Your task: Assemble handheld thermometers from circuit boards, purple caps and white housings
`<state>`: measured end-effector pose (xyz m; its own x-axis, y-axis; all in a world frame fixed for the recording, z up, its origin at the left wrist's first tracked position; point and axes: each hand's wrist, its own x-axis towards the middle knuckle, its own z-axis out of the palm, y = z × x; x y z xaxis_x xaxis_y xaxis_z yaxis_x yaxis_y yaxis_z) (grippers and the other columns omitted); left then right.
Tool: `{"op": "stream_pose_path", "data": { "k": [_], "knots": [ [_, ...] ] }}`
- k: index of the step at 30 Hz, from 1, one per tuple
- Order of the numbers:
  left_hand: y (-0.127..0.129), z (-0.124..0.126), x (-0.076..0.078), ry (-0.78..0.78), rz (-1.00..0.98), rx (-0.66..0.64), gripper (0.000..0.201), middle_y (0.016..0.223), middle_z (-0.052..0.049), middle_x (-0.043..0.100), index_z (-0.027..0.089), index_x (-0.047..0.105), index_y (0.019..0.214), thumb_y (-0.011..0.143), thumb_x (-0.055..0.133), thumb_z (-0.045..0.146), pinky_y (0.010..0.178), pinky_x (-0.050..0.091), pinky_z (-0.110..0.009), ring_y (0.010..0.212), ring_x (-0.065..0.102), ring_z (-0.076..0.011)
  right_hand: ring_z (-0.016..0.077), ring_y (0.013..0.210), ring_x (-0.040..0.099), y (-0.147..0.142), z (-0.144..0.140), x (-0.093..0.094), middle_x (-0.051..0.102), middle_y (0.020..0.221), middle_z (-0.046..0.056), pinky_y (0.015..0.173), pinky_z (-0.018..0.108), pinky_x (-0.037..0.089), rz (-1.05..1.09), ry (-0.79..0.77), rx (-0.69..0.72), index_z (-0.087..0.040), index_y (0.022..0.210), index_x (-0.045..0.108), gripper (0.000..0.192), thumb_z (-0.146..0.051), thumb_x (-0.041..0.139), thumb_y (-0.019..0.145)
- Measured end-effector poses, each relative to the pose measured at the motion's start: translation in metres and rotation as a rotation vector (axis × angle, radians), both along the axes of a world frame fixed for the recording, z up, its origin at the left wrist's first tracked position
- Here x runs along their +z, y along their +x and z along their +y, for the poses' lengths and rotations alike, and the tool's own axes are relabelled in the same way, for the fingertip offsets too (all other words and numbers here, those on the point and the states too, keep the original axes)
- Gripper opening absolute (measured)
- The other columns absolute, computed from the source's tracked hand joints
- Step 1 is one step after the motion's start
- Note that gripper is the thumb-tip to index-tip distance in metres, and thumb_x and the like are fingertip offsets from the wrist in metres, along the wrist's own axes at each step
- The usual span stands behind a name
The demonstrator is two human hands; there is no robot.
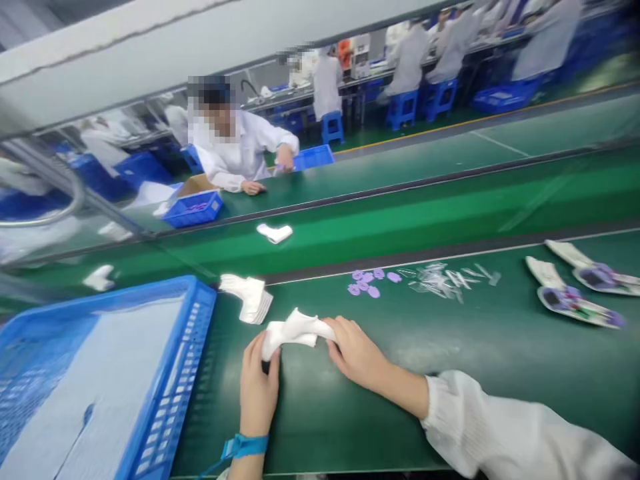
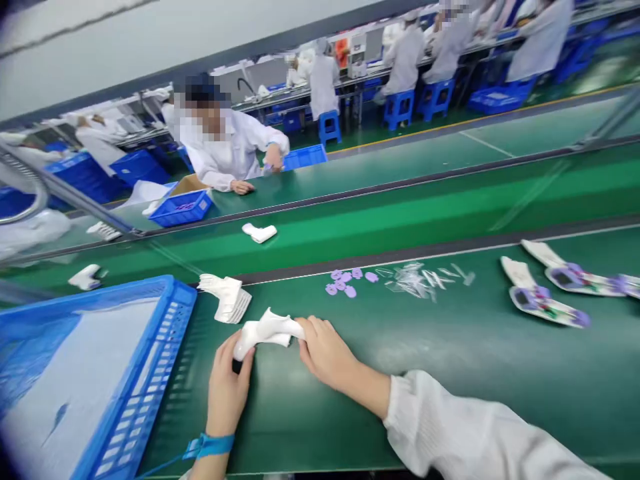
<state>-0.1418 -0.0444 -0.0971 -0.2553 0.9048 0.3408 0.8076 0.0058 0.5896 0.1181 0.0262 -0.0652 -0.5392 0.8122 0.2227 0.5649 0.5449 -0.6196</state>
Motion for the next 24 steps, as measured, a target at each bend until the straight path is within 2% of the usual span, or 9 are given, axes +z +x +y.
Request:
{"op": "stream_pose_path", "data": {
  "k": [4, 7, 10, 13, 15, 17, 20, 22, 24],
  "knots": [
    [-0.010, -0.004, 0.001, 0.145, 0.103, 0.076, 0.047, 0.140, -0.022, 0.063, 0.014, 0.066, 0.136, 0.102, 0.057, 0.046, 0.116, 0.049, -0.062, 0.134, 0.060, -0.0402, 0.0223, 0.091, 0.067, 0.010, 0.005, -0.001, 0.074, 0.103, 0.004, 0.085, 0.035, 0.052, -0.028, 0.001, -0.090, -0.020, 0.117, 0.066, 0.030, -0.017, 0.071, 0.087],
    [-0.017, -0.009, 0.005, 0.242, 0.168, 0.058, 0.039, 0.127, -0.021, 0.068, 0.014, 0.071, 0.122, 0.099, 0.059, 0.044, 0.112, 0.051, -0.065, 0.127, 0.062, -0.0422, 0.0214, 0.077, 0.063, 0.053, 0.003, 0.003, 0.069, 0.081, 0.000, 0.077, 0.035, 0.049, -0.065, 0.021, -0.246, -0.023, 0.090, 0.064, 0.014, -0.022, 0.076, 0.082],
    [-0.022, -0.011, 0.008, 0.340, 0.195, 0.011, 0.027, 0.114, -0.017, 0.070, 0.016, 0.072, 0.109, 0.095, 0.064, 0.037, 0.108, 0.053, -0.063, 0.117, 0.067, -0.0404, 0.0259, 0.086, 0.063, 0.145, -0.002, 0.017, 0.068, 0.086, 0.004, 0.079, 0.038, 0.050, -0.074, 0.076, -0.474, -0.024, 0.083, 0.060, 0.013, -0.024, 0.072, 0.083],
    [-0.019, -0.011, 0.008, 0.423, 0.186, -0.030, 0.017, 0.109, -0.014, 0.069, 0.019, 0.072, 0.103, 0.090, 0.069, 0.031, 0.105, 0.055, -0.058, 0.112, 0.069, -0.0376, 0.0363, 0.110, 0.061, 0.264, -0.010, 0.032, 0.068, 0.106, 0.015, 0.100, 0.054, 0.048, -0.065, 0.151, -0.768, -0.023, 0.086, 0.060, 0.007, -0.021, 0.065, 0.084],
    [-0.006, -0.010, 0.005, 0.401, 0.148, -0.101, 0.015, 0.111, -0.013, 0.069, 0.021, 0.072, 0.104, 0.092, 0.070, 0.030, 0.103, 0.056, -0.056, 0.111, 0.069, -0.0363, 0.0403, 0.124, 0.057, 0.329, -0.017, 0.036, 0.067, 0.121, 0.020, 0.113, 0.061, 0.041, -0.058, 0.166, -0.897, -0.023, 0.086, 0.060, 0.008, -0.020, 0.065, 0.081],
    [0.019, -0.006, 0.003, 0.288, 0.066, -0.257, 0.015, 0.111, -0.012, 0.070, 0.021, 0.072, 0.107, 0.096, 0.067, 0.030, 0.099, 0.057, -0.052, 0.107, 0.069, -0.0334, 0.0393, 0.123, 0.059, 0.368, -0.025, 0.033, 0.067, 0.123, 0.019, 0.112, 0.060, 0.044, -0.049, 0.134, -0.938, -0.024, 0.085, 0.060, 0.007, -0.023, 0.066, 0.081],
    [0.076, 0.003, 0.008, -0.031, -0.161, -0.535, 0.022, 0.118, -0.011, 0.071, 0.023, 0.072, 0.116, 0.104, 0.059, 0.036, 0.092, 0.060, -0.045, 0.102, 0.072, -0.0281, 0.0386, 0.113, 0.063, 0.371, -0.038, 0.020, 0.070, 0.114, 0.017, 0.105, 0.059, 0.051, -0.025, 0.093, -0.980, -0.025, 0.090, 0.062, 0.011, -0.032, 0.067, 0.084],
    [0.119, 0.011, 0.017, -0.253, -0.315, -0.647, 0.030, 0.127, -0.013, 0.070, 0.023, 0.071, 0.123, 0.106, 0.057, 0.044, 0.093, 0.061, -0.043, 0.103, 0.074, -0.0263, 0.0393, 0.110, 0.064, 0.344, -0.050, 0.009, 0.068, 0.109, 0.017, 0.102, 0.060, 0.052, 0.002, 0.085, -1.016, -0.024, 0.095, 0.063, 0.017, -0.039, 0.068, 0.087],
    [0.159, 0.020, 0.026, -0.398, -0.491, -0.680, 0.039, 0.130, -0.015, 0.072, 0.022, 0.070, 0.128, 0.108, 0.054, 0.051, 0.102, 0.059, -0.047, 0.108, 0.075, -0.0271, 0.0381, 0.106, 0.065, 0.302, -0.062, -0.001, 0.066, 0.107, 0.015, 0.097, 0.058, 0.054, 0.040, 0.072, -1.034, -0.024, 0.098, 0.063, 0.021, -0.043, 0.067, 0.090]
  ]
}}
